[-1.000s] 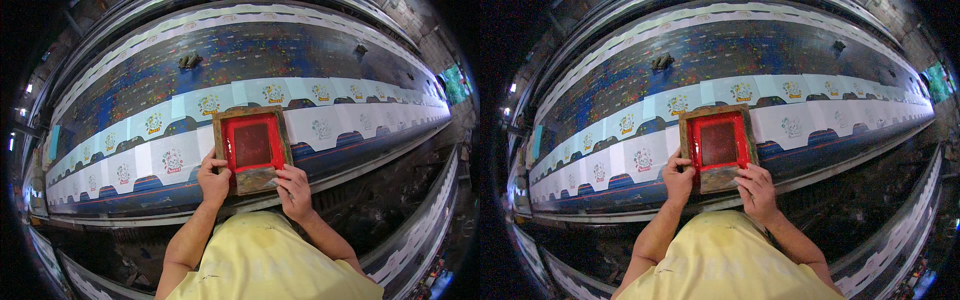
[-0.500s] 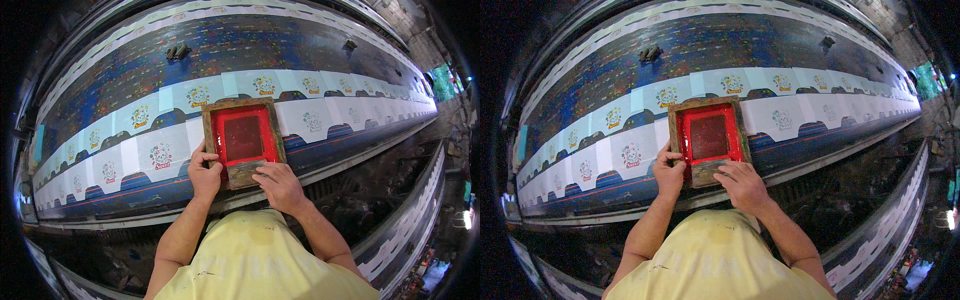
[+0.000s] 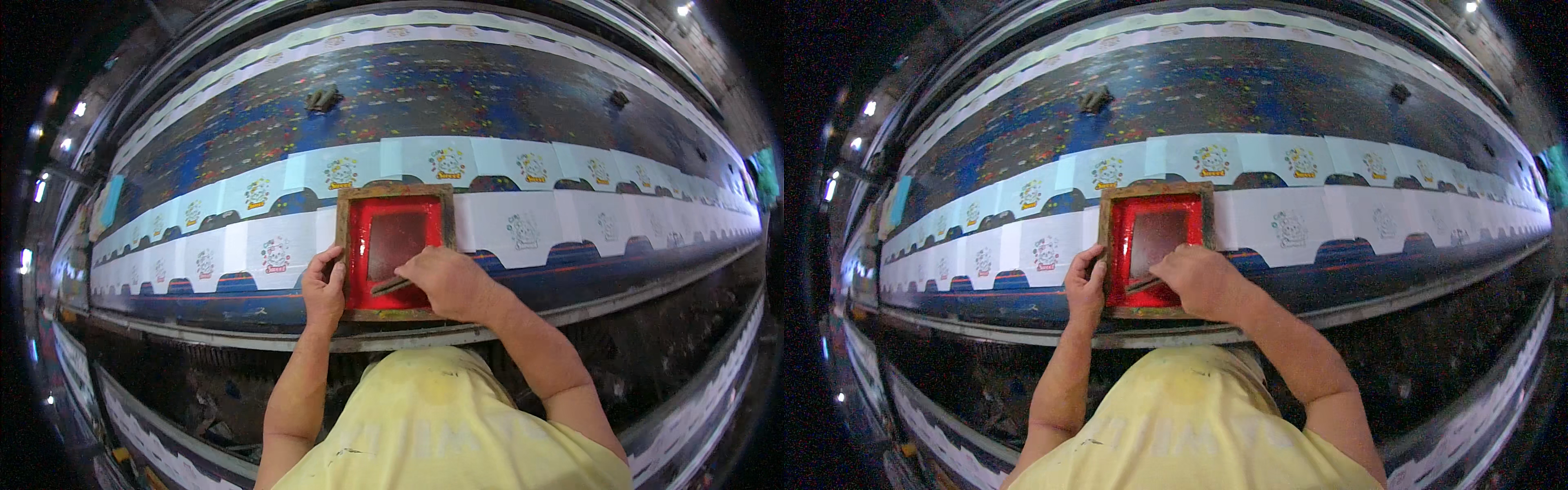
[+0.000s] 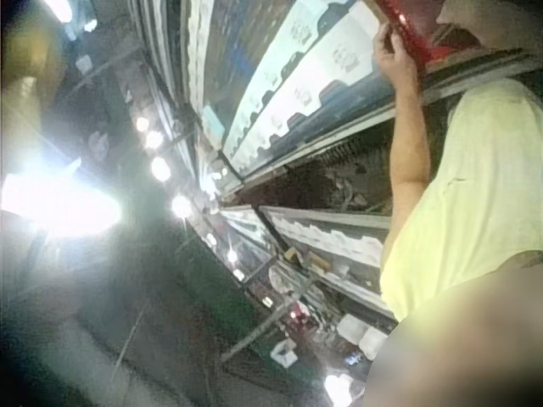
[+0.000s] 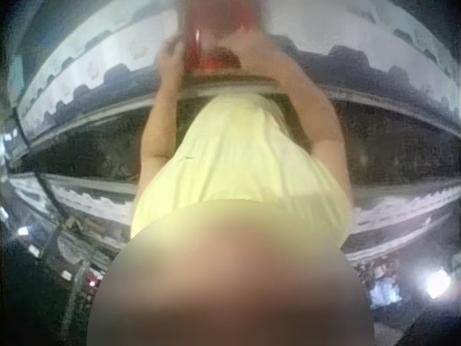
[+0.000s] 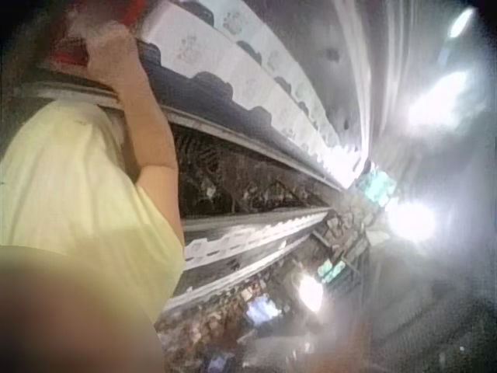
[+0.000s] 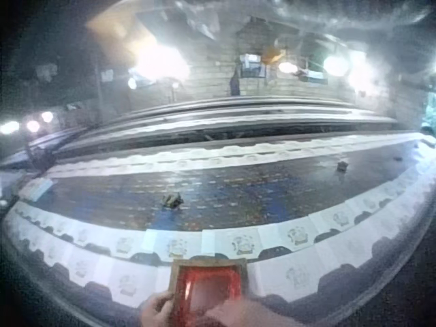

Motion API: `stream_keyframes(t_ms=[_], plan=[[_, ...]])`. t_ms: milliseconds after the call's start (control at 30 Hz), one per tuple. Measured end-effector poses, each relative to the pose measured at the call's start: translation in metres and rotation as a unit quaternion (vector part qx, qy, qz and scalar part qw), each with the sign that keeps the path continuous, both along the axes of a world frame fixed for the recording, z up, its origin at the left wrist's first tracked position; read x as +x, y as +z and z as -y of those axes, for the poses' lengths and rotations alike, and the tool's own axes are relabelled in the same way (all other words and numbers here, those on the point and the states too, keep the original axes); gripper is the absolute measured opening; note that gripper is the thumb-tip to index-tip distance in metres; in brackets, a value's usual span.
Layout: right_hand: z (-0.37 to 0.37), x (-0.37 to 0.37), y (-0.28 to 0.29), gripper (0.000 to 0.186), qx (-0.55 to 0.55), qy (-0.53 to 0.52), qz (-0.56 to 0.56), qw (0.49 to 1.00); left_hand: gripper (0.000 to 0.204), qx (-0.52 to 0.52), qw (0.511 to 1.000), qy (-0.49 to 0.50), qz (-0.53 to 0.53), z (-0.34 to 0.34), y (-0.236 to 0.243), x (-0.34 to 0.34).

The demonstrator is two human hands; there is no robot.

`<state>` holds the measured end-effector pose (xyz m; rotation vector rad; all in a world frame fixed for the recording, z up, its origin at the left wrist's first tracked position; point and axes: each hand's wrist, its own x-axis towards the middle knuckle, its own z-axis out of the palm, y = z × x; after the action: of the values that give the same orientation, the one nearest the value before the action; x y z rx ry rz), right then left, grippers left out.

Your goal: The person uses a wooden screen-printing frame with red ink to repeatedly print a pattern onto a long roll of white fabric laid out on a table. The person holds the frame with both hands and drags a squeegee across the screen to transfer ink onto the fabric, repeating the motion along the length of the roll.

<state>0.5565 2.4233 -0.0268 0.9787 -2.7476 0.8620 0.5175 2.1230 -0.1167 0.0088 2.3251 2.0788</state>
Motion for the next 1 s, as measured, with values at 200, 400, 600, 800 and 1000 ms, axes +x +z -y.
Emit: stream_keyframes(t_ms=[200,400,600,800,1000], plan=[[-0.007,-0.073,-0.011,0.041,-0.034,-0.052,-0.065,0.996,0.031,-0.029,0.999,0.021,0.001,-0.002,-0.002,-0.001],[-0.001,-0.08,-0.022,0.042,-0.009,-0.074,-0.045,0.996,0.027,-0.037,0.999,0.005,-0.031,-0.002,0.0,0.0],[0.02,-0.005,-0.025,0.04,0.032,-0.026,-0.089,0.995,0.031,-0.106,0.992,0.007,-0.062,0.0,-0.002,-0.002],[0.022,0.031,0.0,0.04,0.013,0.028,-0.017,0.999,0.032,-0.026,0.998,0.009,-0.058,-0.004,-0.002,-0.002],[-0.005,-0.044,0.012,0.041,0.042,-0.023,0.083,0.995,0.036,-0.05,0.996,0.003,-0.08,-0.004,0.001,-0.005]])
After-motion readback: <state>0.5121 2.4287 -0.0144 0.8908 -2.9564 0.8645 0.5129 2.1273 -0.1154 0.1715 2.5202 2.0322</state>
